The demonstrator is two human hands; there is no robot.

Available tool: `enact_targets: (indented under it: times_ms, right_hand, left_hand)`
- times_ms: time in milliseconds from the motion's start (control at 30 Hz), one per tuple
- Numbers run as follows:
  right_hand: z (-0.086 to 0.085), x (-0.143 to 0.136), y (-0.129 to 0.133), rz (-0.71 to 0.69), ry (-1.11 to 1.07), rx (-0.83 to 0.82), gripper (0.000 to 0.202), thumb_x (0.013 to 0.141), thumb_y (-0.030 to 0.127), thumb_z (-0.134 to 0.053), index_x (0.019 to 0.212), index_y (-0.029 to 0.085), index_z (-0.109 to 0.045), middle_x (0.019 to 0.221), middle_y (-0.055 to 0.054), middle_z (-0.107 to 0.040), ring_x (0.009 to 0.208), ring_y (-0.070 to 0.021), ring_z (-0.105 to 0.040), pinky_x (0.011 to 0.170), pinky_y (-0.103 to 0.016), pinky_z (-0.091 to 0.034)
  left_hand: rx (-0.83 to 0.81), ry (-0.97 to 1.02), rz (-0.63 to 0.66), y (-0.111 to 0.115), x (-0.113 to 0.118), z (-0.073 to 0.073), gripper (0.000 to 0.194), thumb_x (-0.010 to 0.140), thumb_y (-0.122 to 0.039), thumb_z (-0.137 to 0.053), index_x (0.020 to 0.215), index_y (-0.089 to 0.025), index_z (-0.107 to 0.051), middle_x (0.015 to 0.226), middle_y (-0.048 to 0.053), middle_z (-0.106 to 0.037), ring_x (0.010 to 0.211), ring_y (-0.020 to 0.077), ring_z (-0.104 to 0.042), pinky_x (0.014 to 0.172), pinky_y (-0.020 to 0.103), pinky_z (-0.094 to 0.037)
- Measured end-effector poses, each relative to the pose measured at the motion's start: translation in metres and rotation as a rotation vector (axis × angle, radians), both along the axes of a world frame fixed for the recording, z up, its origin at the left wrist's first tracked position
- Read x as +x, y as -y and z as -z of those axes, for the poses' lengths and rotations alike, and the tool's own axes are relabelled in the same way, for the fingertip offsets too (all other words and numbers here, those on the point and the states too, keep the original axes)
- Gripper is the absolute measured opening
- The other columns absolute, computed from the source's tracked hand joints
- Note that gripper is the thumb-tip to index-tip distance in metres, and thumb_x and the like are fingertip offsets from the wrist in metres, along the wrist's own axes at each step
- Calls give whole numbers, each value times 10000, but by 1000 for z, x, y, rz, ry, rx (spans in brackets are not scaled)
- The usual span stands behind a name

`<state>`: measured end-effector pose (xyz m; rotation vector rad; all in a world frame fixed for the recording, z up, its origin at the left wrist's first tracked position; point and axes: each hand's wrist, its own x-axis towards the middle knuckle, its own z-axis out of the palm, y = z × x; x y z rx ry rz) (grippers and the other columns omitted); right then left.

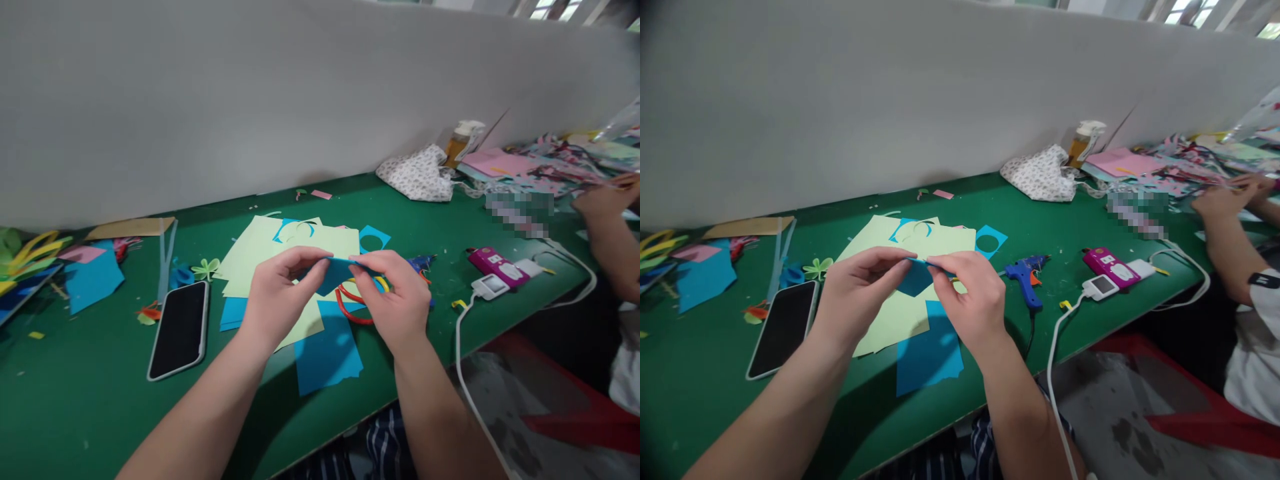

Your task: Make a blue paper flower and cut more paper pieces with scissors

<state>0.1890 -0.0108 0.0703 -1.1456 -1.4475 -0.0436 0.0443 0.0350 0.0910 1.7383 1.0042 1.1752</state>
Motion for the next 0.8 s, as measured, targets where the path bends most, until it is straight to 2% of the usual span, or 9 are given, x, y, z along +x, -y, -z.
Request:
enact_targets:
  times_ms: [267, 800]
  right_hand:
    - [0, -3, 0, -39, -9, -4, 168, 801, 127, -587, 897, 256, -635, 864, 0, -696, 821, -165, -633, 736, -340, -516]
    - [4, -2, -3, -24, 127, 63, 213, 800, 92, -570, 924, 248, -645, 821, -26, -678, 776, -162, -622, 684, -321, -525]
  left_hand:
    - [8, -1, -53, 3, 3, 0, 94, 760, -204, -599, 780, -200, -691, 742, 1, -700, 671, 142, -644, 597, 224, -534]
    - [-20, 13, -15, 3, 3, 1, 118, 759, -210, -604, 804, -211, -713, 767, -1, -714, 674, 130, -650, 596, 211, -518]
